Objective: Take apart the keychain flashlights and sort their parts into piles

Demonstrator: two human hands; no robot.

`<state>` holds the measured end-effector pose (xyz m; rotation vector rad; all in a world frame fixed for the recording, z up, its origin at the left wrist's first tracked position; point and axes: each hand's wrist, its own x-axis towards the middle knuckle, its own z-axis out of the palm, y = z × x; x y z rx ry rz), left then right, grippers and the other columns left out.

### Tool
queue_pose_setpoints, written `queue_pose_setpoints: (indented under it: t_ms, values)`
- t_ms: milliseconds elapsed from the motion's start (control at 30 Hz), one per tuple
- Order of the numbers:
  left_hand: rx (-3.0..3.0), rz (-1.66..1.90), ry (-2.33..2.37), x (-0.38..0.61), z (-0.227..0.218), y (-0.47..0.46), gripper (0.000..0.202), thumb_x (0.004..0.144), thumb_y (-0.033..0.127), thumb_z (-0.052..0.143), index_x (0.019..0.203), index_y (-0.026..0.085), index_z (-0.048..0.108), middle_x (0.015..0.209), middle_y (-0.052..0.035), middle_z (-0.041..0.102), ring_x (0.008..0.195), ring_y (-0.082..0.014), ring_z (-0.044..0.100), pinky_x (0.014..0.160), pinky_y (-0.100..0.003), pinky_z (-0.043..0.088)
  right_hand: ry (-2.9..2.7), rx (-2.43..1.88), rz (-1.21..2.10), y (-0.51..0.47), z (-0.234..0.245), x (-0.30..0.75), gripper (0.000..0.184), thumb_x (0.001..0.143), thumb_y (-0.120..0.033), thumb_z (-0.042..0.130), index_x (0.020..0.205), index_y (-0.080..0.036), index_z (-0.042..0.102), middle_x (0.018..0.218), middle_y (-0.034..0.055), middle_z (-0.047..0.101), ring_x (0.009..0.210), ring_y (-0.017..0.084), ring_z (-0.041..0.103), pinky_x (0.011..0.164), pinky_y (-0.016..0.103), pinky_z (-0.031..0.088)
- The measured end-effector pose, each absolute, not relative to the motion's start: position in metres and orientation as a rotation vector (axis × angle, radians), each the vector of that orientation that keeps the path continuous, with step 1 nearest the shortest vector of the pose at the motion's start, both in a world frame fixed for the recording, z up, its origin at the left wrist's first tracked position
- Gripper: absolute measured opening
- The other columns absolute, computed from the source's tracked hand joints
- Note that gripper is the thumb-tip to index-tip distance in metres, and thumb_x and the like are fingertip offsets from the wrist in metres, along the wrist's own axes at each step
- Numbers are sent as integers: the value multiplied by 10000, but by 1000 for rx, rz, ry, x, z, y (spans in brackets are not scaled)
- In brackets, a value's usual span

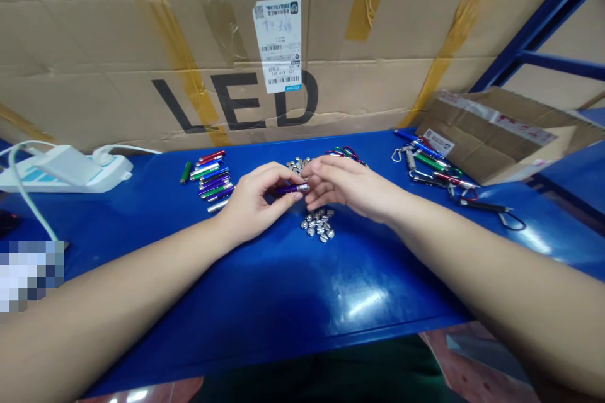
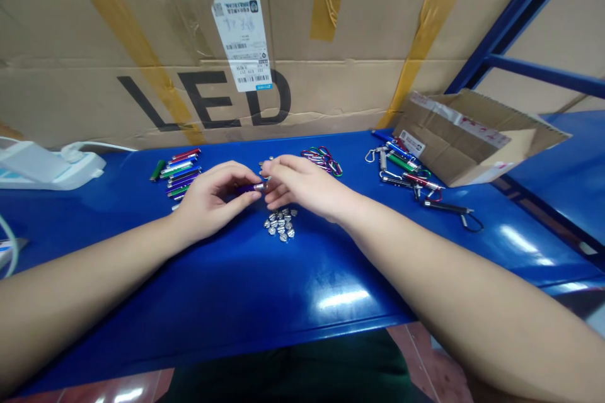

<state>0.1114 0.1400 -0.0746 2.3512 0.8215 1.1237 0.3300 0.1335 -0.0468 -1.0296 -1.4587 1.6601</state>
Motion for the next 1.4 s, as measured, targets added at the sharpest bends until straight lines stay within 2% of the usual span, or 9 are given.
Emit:
queue_pose_setpoints:
  t_ms: [100,200,333,500,600,700,900,1167,1400]
  values:
    - [2569,1181,773,113,-66,141,151,983,226,649,1098,194,742,1093,-93,750,1037,-205,705,935,-356,580,-1083,-1061,2041,136,-49,321,414,1096,-488,408,959,-160,621,785,96,722,714,188,731,766,344,647]
    - [2735,1112,662,115,-59,139,217,1004,157,572,1121,193,751,1141,-104,742,1081,-202,698,961,-360,573,-940,-1015,2188,137,-51,316,499,1111,-503,318,913,-158,618,722,96,709,679,185,736,732,325,655]
    - [2845,1029,607,115,-53,135,235,1017,175,556,1129,219,757,1180,-101,752,1110,-221,688,983,-404,560,-902,-961,2218,135,-51,312,429,1124,-372,304,882,-173,596,664,51,665,593,149,684,614,259,619]
    - [2773,1169,741,113,-50,135,248,978,158,551,1067,233,771,1128,-76,754,1059,-222,700,959,-416,574,-937,-1016,2190,137,-41,318,311,1078,-277,406,870,-155,602,705,68,665,552,113,549,471,184,468]
    - [2623,1323,908,111,-54,140,244,951,132,552,1016,220,771,1089,-61,745,1038,-212,701,968,-399,575,-1073,-1085,2018,146,-37,334,213,1007,-267,502,857,-167,615,747,64,649,587,128,513,462,221,408]
    - [2505,1337,975,108,-61,147,233,934,111,564,993,199,772,1068,-61,738,1043,-205,703,988,-382,567,-1519,-1281,1569,159,-39,356,47,874,-172,603,834,-194,610,765,35,630,608,136,496,514,255,383]
    - [2502,1184,954,107,-73,152,252,901,80,567,976,190,780,1063,-60,743,1032,-206,702,979,-381,571,-2374,-1518,634,163,-41,369,195,790,-56,594,924,-188,648,909,56,706,791,190,605,744,301,457]
    - [2469,1083,981,106,-77,154,268,889,92,548,971,192,783,1045,-60,737,1031,-204,698,947,-369,575,-2669,-1420,345,162,-51,359,246,835,-21,558,943,-158,732,1030,112,760,942,241,673,904,349,490]
    - [2457,1045,991,105,-79,156,271,885,82,545,967,193,778,1053,-55,735,1028,-200,699,908,-348,578,-2582,-1389,322,164,-52,357,261,825,-26,637,1006,-167,761,989,69,770,876,206,689,823,301,504]
